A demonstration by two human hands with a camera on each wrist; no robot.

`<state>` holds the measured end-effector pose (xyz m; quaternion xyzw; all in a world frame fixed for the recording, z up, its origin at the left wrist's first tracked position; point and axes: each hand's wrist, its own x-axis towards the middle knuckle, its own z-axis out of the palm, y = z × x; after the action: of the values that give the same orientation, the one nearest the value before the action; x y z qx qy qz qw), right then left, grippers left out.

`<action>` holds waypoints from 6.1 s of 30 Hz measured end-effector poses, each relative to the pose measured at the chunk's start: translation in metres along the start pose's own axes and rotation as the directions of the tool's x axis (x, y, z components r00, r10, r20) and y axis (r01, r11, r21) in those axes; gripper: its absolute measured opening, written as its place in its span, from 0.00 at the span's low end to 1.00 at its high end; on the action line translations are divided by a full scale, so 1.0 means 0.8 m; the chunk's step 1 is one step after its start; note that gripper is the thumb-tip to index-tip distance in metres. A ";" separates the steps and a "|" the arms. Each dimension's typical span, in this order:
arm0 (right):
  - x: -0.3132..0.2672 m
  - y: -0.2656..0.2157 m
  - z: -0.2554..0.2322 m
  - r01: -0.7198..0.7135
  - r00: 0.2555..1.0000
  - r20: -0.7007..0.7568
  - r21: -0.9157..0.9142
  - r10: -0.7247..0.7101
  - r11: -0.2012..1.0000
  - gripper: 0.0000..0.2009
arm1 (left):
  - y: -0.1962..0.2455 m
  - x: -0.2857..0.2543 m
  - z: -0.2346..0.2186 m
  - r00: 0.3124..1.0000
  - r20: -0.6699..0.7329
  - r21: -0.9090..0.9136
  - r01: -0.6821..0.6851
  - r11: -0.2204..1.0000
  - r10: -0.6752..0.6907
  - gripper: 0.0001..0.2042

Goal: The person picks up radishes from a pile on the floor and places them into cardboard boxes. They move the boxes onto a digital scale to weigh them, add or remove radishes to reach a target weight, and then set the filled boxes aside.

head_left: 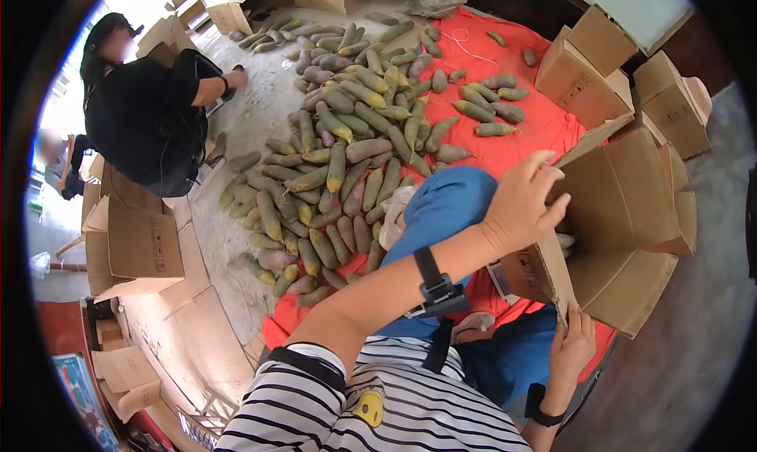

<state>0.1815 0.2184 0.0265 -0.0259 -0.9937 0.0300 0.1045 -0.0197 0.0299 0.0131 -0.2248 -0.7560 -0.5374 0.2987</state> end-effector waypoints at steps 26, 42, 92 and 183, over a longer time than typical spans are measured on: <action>0.218 -0.202 0.078 0.400 0.916 -0.173 0.429 -0.361 0.810 0.12 | -0.252 -0.060 -0.140 0.776 -0.040 0.098 0.629 0.771 -0.629 0.16; 0.240 -0.201 0.086 0.318 0.941 -0.055 0.479 -0.334 0.818 0.07 | -0.510 -0.137 -0.231 0.299 -0.042 0.905 0.416 0.091 -0.953 0.40; 0.273 -0.229 0.073 0.256 0.927 0.068 0.604 -0.369 0.755 0.10 | -0.583 0.079 -0.312 0.426 -0.061 0.737 0.629 0.248 -0.903 0.39; 0.162 -0.129 0.127 0.255 0.955 -0.283 0.616 -0.092 0.745 0.23 | 0.048 0.080 0.109 0.759 0.643 -0.101 -0.048 0.994 0.102 0.25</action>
<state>0.0291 0.1177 -0.0394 0.1015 -0.9006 0.3572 0.2259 -0.0585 0.1263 0.0620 -0.4377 -0.7813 -0.4438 0.0317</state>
